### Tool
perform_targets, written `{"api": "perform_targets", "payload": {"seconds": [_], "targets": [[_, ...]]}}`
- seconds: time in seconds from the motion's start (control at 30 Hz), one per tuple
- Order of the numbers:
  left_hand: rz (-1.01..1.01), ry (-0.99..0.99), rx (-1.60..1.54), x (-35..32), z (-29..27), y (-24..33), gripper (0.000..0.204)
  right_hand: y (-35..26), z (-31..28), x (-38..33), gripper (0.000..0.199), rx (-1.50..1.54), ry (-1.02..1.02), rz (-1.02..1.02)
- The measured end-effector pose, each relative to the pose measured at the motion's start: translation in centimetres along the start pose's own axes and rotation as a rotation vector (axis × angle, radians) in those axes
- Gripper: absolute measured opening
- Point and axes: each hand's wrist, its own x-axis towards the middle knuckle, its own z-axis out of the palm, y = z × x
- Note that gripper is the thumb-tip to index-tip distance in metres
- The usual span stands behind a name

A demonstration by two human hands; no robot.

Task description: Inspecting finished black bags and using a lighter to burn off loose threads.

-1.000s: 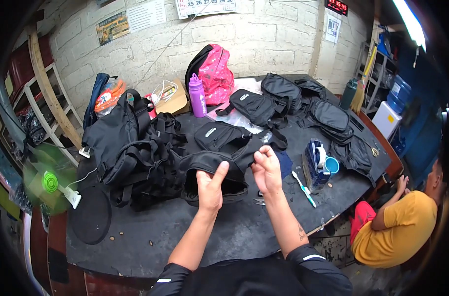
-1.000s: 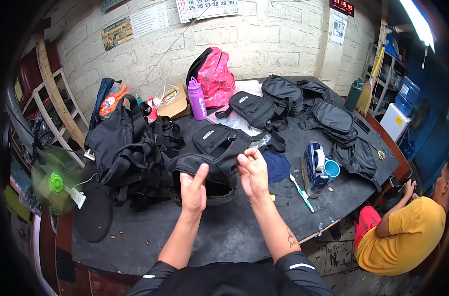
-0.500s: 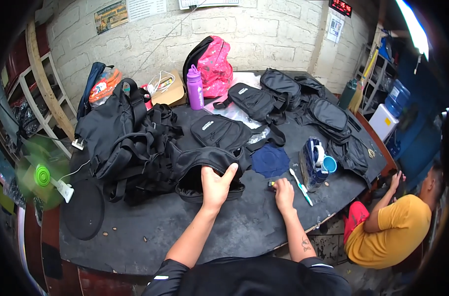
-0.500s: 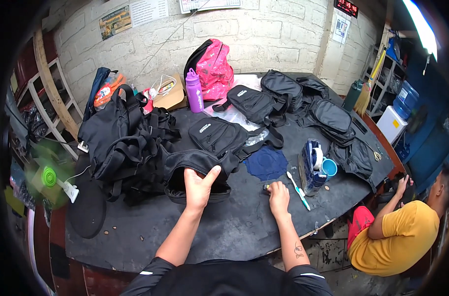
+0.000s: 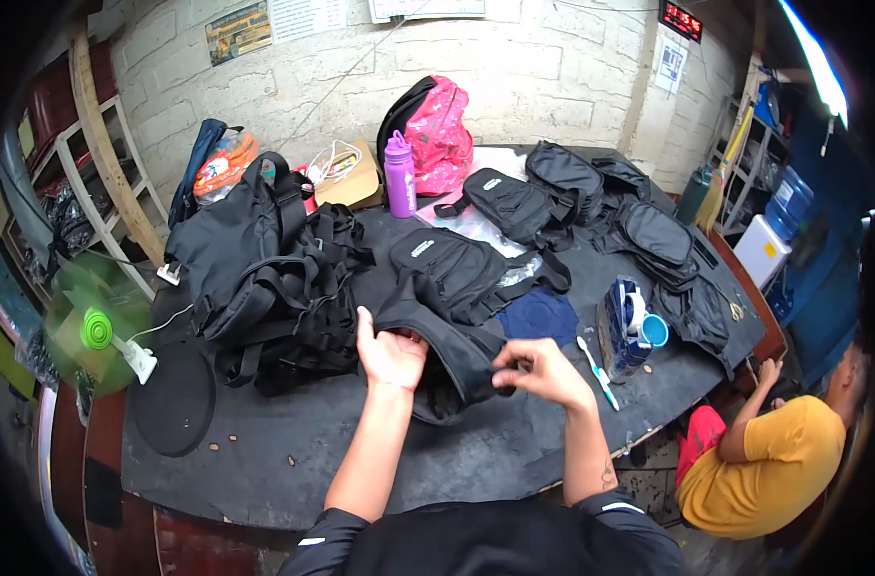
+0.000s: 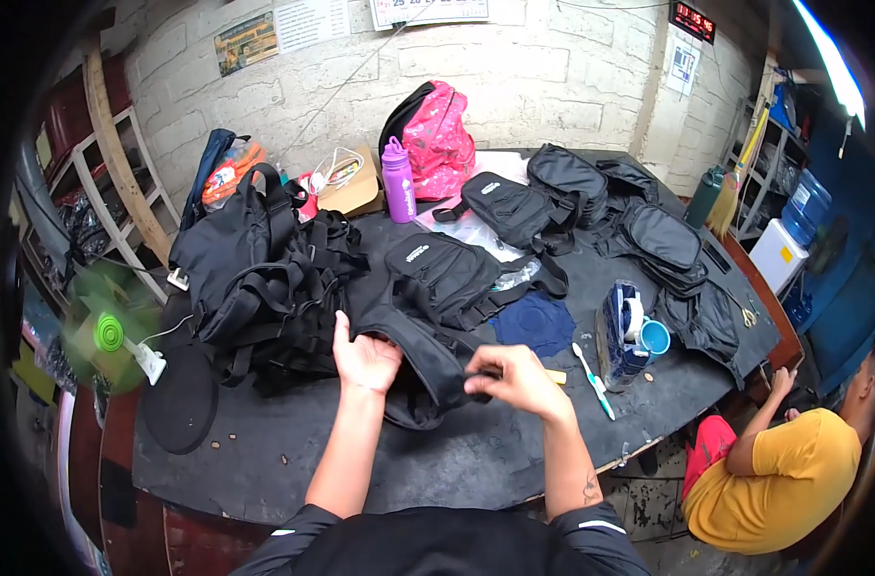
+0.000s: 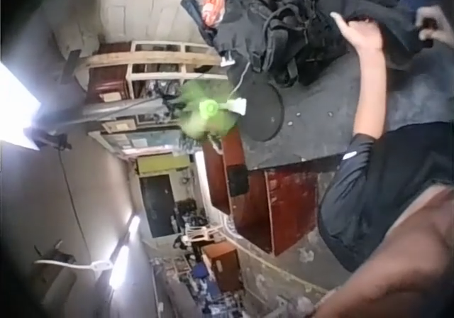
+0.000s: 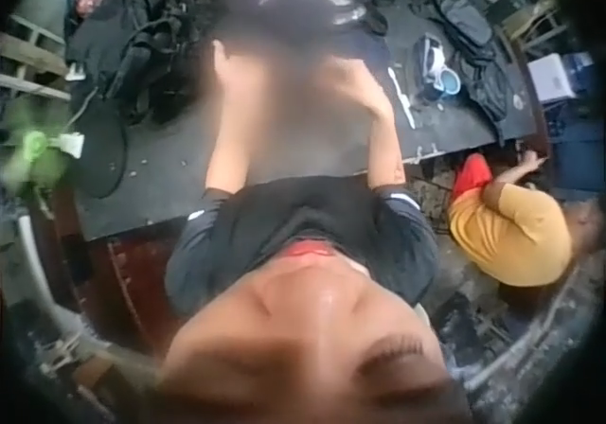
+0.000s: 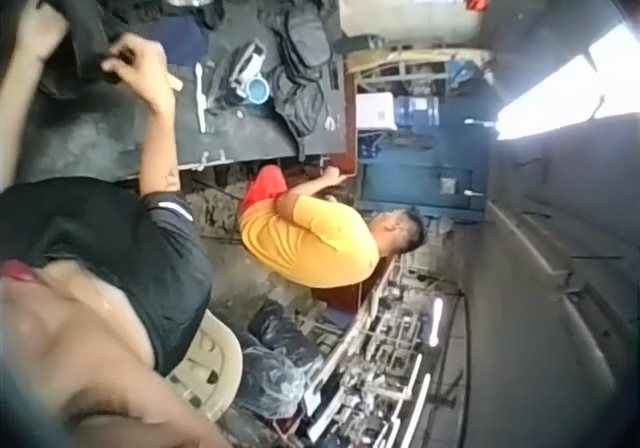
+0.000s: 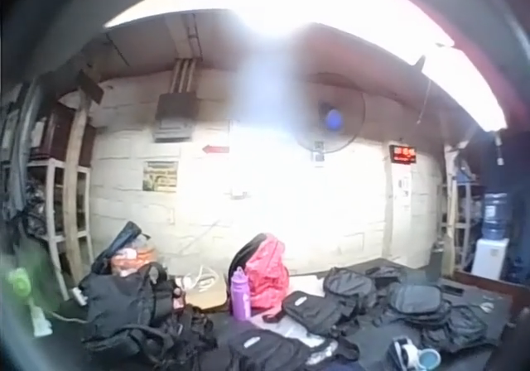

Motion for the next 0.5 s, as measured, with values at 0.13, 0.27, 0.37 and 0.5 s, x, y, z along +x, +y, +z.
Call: {"api": "perform_targets", "payload": {"seconds": [0.13,0.27,0.37,0.5], "targets": [[-0.119,-0.44,-0.026,-0.2,0.5,-0.5,0.064,0.1,-0.6,-0.7,0.013,0.107,0.002,-0.023],[-0.079,-0.339,0.305,-1.9,3.2,-2.0,0.052,-1.8,-0.8,2.2,0.019,0.488,0.366,-0.071],[-0.008,-0.383,0.728,-2.5,3.6,-3.2,0.031,-3.2,-0.5,4.6,0.023,0.555,0.482,-0.093],[0.223,-0.389,0.954,-3.8,3.1,-5.3,0.025,-2.9,-1.3,8.8,0.025,0.705,0.789,-0.213]]}}
